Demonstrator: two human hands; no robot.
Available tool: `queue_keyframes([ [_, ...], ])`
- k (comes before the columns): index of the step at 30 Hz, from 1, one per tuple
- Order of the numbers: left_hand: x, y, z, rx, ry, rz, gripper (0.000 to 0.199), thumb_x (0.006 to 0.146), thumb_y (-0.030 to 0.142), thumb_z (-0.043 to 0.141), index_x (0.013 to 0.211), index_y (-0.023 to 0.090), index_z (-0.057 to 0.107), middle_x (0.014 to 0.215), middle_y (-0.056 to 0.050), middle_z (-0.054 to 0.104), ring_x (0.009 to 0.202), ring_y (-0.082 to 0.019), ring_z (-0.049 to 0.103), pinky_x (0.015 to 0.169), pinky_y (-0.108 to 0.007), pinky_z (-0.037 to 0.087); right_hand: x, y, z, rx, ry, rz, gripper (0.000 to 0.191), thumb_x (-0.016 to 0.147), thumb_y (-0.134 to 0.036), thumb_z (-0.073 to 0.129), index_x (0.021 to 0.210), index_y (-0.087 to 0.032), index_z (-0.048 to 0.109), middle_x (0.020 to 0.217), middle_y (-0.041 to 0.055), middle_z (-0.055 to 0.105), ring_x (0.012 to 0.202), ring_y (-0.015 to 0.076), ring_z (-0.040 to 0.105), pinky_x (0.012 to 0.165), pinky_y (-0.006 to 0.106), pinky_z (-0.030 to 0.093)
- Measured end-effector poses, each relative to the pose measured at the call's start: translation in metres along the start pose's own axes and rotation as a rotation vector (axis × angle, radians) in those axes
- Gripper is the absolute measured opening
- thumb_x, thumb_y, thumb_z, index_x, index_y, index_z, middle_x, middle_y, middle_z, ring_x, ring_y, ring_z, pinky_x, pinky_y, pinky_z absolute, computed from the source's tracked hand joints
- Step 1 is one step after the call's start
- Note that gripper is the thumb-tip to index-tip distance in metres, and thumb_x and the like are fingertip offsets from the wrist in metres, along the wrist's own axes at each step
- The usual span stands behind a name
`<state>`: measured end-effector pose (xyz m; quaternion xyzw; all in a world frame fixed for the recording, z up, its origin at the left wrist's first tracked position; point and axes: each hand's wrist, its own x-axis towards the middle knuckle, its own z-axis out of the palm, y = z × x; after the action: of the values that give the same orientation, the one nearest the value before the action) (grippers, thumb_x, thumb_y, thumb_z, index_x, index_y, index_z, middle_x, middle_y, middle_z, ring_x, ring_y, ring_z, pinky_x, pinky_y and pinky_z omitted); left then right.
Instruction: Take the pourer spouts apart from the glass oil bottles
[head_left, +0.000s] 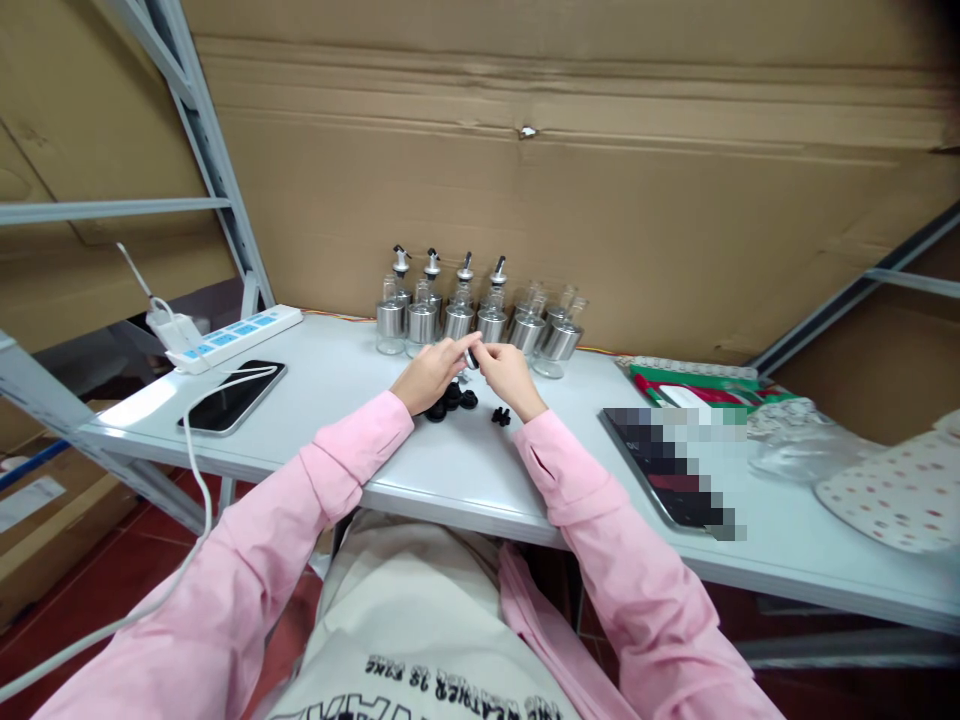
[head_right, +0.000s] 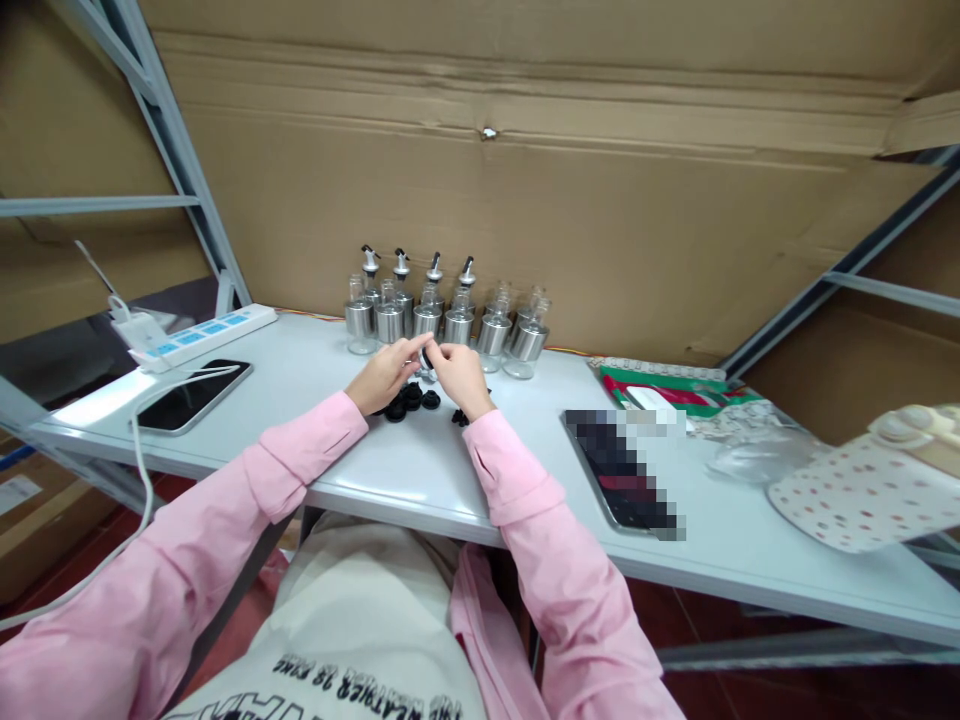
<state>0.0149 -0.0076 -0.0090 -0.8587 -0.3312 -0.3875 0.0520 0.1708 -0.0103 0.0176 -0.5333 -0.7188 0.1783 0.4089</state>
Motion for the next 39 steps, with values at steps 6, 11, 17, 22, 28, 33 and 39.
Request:
queue_keyframes([
  [6, -0.001, -0.002, 0.003, -0.021, 0.03, -0.011, 0.027, 0.094, 0.026, 0.031, 0.116, 0.015, 0.042, 0.094, -0.008, 0.057, 0.088, -0.018, 0.056, 0.079, -0.03, 0.041, -0.001, -0.004, -0.001, 0.018, -0.011, 0.019, 0.048, 0.081, -0.053, 0.035, 0.048, -0.018, 0.04, 0.043, -0.0026, 0.036, 0.049, 0.0104, 0.036, 0.052, 0.025, 0.025],
  [11, 0.001, 0.0, 0.0, 0.048, -0.003, -0.149, 0.023, 0.094, 0.029, 0.035, 0.109, 0.015, 0.046, 0.097, -0.007, 0.06, 0.091, -0.018, 0.057, 0.082, -0.031, 0.038, 0.002, 0.0, 0.003, 0.066, 0.006, 0.017, 0.047, 0.082, -0.053, 0.035, 0.052, -0.018, 0.042, 0.047, -0.0026, 0.04, 0.05, 0.0105, 0.036, 0.052, 0.024, 0.026],
  [17, 0.006, -0.002, -0.003, 0.115, -0.02, -0.202, 0.03, 0.096, 0.031, 0.028, 0.092, 0.016, 0.053, 0.09, -0.005, 0.062, 0.084, -0.016, 0.055, 0.082, -0.033, 0.03, -0.002, -0.004, 0.008, 0.106, 0.076, -0.078, 0.041, 0.087, -0.052, 0.031, 0.06, -0.021, 0.037, 0.053, -0.004, 0.042, 0.055, 0.0114, 0.039, 0.057, 0.024, 0.029],
  [22, 0.014, -0.006, -0.012, -0.101, 0.005, -0.283, 0.034, 0.095, 0.035, 0.028, 0.082, 0.016, 0.053, 0.078, -0.001, 0.059, 0.076, -0.014, 0.053, 0.077, -0.03, 0.031, -0.003, -0.012, 0.006, 0.059, 0.102, -0.141, 0.031, 0.09, -0.044, 0.03, 0.07, -0.021, 0.039, 0.062, -0.0017, 0.047, 0.062, 0.0136, 0.045, 0.063, 0.025, 0.033],
  [28, 0.019, -0.013, -0.024, -0.411, 0.062, -0.35, 0.05, 0.09, 0.056, 0.025, 0.066, 0.017, 0.044, 0.062, 0.001, 0.045, 0.061, -0.012, 0.042, 0.062, -0.025, 0.034, 0.0, -0.009, 0.006, -0.123, 0.141, -0.404, 0.027, 0.092, -0.039, 0.031, 0.086, -0.019, 0.047, 0.083, 0.006, 0.053, 0.076, 0.0178, 0.049, 0.07, 0.029, 0.037],
  [33, 0.02, -0.013, -0.023, -0.671, 0.0, -0.476, 0.056, 0.083, 0.067, 0.029, 0.056, 0.018, 0.034, 0.054, 0.003, 0.031, 0.049, -0.009, 0.03, 0.051, -0.025, 0.029, -0.001, -0.007, 0.006, -0.171, 0.135, -0.579, 0.024, 0.092, -0.034, 0.032, 0.091, -0.017, 0.049, 0.099, 0.0128, 0.049, 0.095, 0.0219, 0.048, 0.085, 0.035, 0.039],
  [39, 0.018, -0.015, -0.024, -0.809, -0.157, -0.577, 0.055, 0.085, 0.065, 0.027, 0.055, 0.019, 0.032, 0.047, 0.005, 0.026, 0.043, -0.008, 0.026, 0.045, -0.024, 0.025, -0.003, -0.005, 0.003, -0.144, 0.15, -0.581, 0.018, 0.087, -0.032, 0.044, 0.091, -0.017, 0.053, 0.11, 0.0142, 0.044, 0.105, 0.0237, 0.044, 0.093, 0.039, 0.037],
])
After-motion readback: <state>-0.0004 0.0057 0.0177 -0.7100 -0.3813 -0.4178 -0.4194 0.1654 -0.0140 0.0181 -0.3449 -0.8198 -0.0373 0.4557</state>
